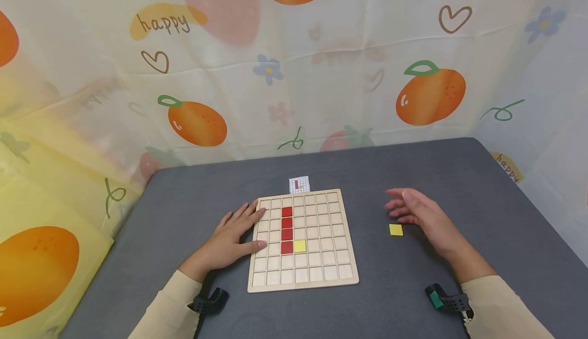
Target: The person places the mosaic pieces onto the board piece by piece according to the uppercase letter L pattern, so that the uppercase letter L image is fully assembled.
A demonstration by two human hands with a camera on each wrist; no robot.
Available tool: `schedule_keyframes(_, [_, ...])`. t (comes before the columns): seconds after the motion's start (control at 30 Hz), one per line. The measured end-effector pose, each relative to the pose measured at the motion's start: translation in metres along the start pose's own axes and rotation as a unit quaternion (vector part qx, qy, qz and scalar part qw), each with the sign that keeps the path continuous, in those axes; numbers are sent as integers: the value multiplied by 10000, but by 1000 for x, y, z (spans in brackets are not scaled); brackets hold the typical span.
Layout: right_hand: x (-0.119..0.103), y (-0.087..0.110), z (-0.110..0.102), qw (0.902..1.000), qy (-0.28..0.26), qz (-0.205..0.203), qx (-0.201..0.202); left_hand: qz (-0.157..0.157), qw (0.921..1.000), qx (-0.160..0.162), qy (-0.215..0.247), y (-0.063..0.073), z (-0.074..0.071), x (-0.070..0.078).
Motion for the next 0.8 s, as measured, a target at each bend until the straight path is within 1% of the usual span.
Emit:
schedule_keyframes(0.07, [3, 2, -3, 9993, 336, 181, 42, 2, 10000, -22, 16, 0, 0, 0])
schedule_keyframes(0.13, [7, 4, -5, 9963, 749, 427, -13, -25, 10000, -74, 21, 0, 0, 0])
schedule_keyframes(0.27, [12, 6, -5, 9857, 1442, 797, -342, -49, 9999, -131, 9, -1, 0, 0])
schedule_keyframes(0.37, [14, 5, -4, 9786, 1808, 792, -576, -59, 9999, -139, 5, -1, 0, 0])
schedule_keyframes(0.43, [14, 4, -4, 9732, 2067, 758, -657, -83, 9999, -148, 1, -1, 0, 0])
schedule_keyframes(0.53, [14, 3, -3, 9680, 2282, 732, -739, -113, 9998, -160, 6, -1, 0, -1])
schedule_keyframes(0.63, [14, 3, -3, 9669, 2325, 727, -762, -150, 9997, -181, 8, -1, 1, -2])
schedule_keyframes(0.8, [12, 4, -2, 9650, 2452, 633, -685, -103, 9998, -153, 19, -1, 1, -1])
Point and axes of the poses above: each hand's wrist, its own y-axis away from the middle knuckle, its own z-axis out of the palm, x = y × z, the point moved 6 cm from there along -y, towards the middle knuckle, and after that the axes turned 11 degrees about -x, right-handed, at the moved point
